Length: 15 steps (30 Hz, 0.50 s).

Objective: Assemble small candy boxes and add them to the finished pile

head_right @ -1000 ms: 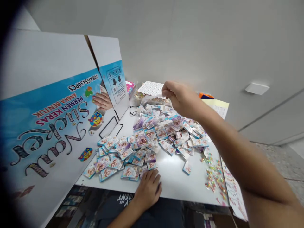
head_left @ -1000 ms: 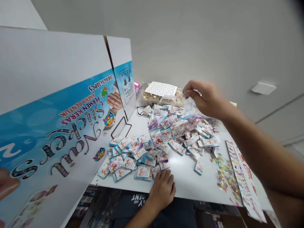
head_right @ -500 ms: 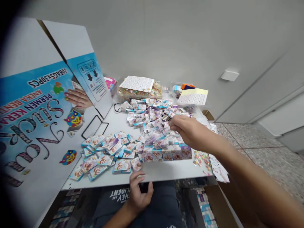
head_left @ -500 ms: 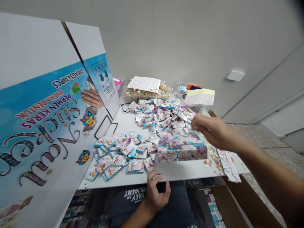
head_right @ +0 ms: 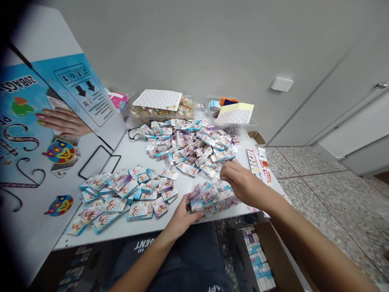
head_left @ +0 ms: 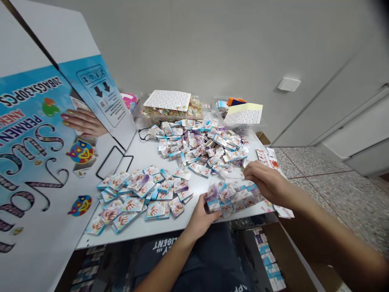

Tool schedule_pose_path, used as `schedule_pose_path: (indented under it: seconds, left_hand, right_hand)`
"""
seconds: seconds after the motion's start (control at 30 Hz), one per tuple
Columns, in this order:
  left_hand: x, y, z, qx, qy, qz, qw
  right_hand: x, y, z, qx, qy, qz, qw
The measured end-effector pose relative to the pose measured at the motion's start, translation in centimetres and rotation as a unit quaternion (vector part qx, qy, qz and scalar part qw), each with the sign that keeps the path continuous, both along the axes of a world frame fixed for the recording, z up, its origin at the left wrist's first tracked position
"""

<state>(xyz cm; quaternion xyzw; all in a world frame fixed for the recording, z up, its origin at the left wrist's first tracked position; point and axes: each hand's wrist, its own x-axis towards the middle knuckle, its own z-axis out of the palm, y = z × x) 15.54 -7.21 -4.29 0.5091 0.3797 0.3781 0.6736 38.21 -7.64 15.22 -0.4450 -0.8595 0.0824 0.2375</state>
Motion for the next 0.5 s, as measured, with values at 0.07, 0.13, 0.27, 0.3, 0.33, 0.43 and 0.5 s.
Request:
schedule_pose_path:
  seconds: [0.07, 0.13, 0.27, 0.3, 0.33, 0.43, 0.5]
  left_hand:
    - [0.1, 0.5, -0.3, 0.036, 0.049, 0.035, 0.998]
    - [0.0, 1.3, -0.7, 0.09, 0.102, 0.067, 0.989]
    - [-1.1, 2.8, -1.7, 0.21, 0.187, 0.103, 0.954]
    - [-1.3, 3.0, -1.9, 0.238, 0.205, 0.109, 0.943]
    - [-1.6, 3.1, -2.1, 0.265, 0.222, 0.113, 0.932]
    - [-2.0, 3.0, -2.7, 0.344, 0.258, 0.126, 0.894]
    - [-2.1, 3.0, -3.0, 0.395, 0.273, 0.14, 0.866]
  right_hand:
    - [0.8, -1.4, -0.7, 0.011, 0.012, -0.01, 1.0]
    - [1.2, -3.4, -1.5, 0.014, 0.024, -0.018, 0.999]
    - [0.8, -8.3, -4.7, 0.009, 0.038, -0.038, 0.999]
    - [0.5, -9.5, -6.0, 0.012, 0.038, -0.047, 0.998]
    - [0.2, -10.7, -7.5, 0.019, 0.044, -0.057, 0.997]
    - [-1.2, -13.5, -12.4, 0.04, 0.083, -0.094, 0.991]
    - [-2.1, -14.8, -15.5, 0.049, 0.113, -0.128, 0.984]
